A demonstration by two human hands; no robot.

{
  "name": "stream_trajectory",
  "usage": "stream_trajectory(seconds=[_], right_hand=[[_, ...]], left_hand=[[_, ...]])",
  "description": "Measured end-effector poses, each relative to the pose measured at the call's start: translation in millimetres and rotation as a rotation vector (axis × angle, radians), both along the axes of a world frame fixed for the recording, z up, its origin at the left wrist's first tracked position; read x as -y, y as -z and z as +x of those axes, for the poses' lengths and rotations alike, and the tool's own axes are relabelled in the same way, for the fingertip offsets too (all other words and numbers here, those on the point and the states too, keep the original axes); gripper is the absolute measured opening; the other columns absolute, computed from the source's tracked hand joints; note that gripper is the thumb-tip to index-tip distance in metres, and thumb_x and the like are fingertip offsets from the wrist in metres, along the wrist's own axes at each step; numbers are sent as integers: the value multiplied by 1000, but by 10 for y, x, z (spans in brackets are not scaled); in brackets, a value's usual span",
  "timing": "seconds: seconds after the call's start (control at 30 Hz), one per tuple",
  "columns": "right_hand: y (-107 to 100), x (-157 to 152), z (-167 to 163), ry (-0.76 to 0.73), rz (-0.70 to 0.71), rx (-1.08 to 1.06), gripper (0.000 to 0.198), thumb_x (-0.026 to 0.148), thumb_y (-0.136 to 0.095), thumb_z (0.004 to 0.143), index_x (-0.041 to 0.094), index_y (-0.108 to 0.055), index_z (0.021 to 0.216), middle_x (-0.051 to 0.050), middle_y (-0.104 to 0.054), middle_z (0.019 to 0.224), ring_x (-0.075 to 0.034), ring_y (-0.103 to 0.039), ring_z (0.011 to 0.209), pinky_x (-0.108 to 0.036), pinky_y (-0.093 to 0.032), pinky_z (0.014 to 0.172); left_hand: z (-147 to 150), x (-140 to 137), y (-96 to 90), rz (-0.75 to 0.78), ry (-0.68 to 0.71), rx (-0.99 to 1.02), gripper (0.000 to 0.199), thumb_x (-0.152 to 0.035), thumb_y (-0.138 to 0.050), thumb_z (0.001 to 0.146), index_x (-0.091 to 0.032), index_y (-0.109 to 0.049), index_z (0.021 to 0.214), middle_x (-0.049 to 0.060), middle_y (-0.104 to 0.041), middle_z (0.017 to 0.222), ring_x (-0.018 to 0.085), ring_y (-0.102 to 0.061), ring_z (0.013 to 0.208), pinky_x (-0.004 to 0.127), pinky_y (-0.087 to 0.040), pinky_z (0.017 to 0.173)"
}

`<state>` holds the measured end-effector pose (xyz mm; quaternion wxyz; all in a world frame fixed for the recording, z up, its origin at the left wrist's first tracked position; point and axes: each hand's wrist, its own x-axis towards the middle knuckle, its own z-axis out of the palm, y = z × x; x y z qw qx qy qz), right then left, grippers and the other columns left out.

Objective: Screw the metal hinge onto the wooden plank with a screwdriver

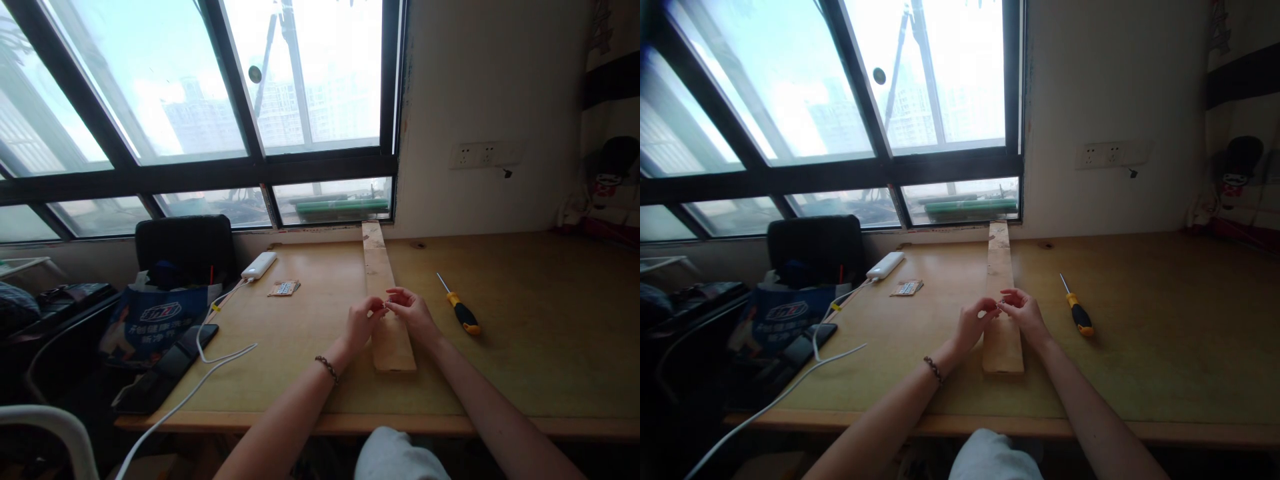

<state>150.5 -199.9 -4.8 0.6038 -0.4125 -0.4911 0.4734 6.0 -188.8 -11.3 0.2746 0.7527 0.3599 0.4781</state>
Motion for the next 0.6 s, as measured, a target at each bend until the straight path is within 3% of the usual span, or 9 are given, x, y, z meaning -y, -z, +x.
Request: stream_trajectory(seconds=[0.17,0.33,0.6], right_hand=[[27,-17,4,3,-2,-7,37,32,-73,55,17,-61,87,-2,-66,75,-15,-61,69,-24,-45,59],[52,-31,7,70,7,-34,35,30,-74,56,16,-60,85,-4,-67,72,-16,-62,70,-24,-46,59],[13,10,-40,10,53,40,35,31,-74,55,16,-59,83,-4,-66,80,-18,-63,75,-30,-50,72]], left_hand=[[14,4,-6,-52,-22,53,16,-32,-59,73,-17,-61,75,2,-66,73,12,-59,66,23,-47,62],[-10,-19,-47,-84,-118,164,24,-34,-64,67,-18,-58,83,2,-64,71,12,-61,65,25,-49,63],[2,14,-49,-178,-43,289,22,-33,-61,71,-20,-59,87,4,-69,81,17,-65,77,29,-53,69]])
